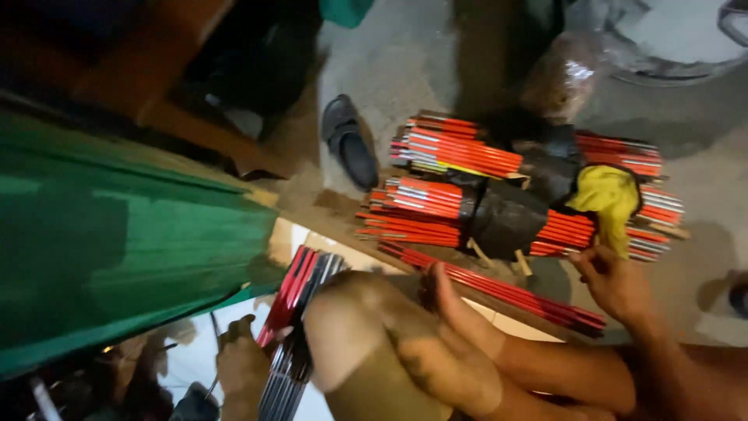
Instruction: The person sits on the floor and repeatedly wipes bundles of red rods with a yellow cloth. They also use a small wooden stick to scrape or clean the ends of the rods. The rods are handled in small groups and placed back on the floor.
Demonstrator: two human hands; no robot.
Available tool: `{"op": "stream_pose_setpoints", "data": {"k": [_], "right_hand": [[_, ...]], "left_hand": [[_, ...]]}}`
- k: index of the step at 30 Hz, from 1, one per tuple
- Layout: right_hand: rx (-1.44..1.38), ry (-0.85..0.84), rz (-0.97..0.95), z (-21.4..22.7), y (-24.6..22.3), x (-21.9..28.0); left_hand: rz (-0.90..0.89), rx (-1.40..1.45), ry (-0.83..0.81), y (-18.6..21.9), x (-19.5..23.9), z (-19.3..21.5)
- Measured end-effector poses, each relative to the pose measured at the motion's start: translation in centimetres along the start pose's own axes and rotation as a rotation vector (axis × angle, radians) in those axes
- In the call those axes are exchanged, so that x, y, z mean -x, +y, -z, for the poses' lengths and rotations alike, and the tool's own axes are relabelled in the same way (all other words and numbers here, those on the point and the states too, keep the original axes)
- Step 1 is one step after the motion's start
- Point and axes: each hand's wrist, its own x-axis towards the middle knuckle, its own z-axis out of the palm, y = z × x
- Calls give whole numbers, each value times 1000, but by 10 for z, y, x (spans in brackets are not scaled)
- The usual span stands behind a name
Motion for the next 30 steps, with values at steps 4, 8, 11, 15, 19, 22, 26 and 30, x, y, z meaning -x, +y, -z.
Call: {"op": "stream_pose_setpoints", "data": {"k": [4,8,11,15,19,22,26,30], "right_hand": [[152,-115,-23,-2,-35,9],[483,-645,370,-60,-39,-10],[602,-620,393,-168,8,-33],[710,-538,254,-127,-75,6],[600,-688,52,-107,-77,-9],[505,-718,46,-100,-86,-14],[306,-731,81,-87,-84,-8],[274,-796,135,-94,-74,-7]], "left_hand": [[-232,360,495,66,37,89],[-689,826,751,181,71,188],[-895,1082,671,270,62,218],[-975,1105,664,339,27,201],[-795,1247,564,340,-5,175],[-641,1393,489,340,-19,179],[-543,1612,332,339,-26,186],[-521,1654,276,346,-27,172]]}}
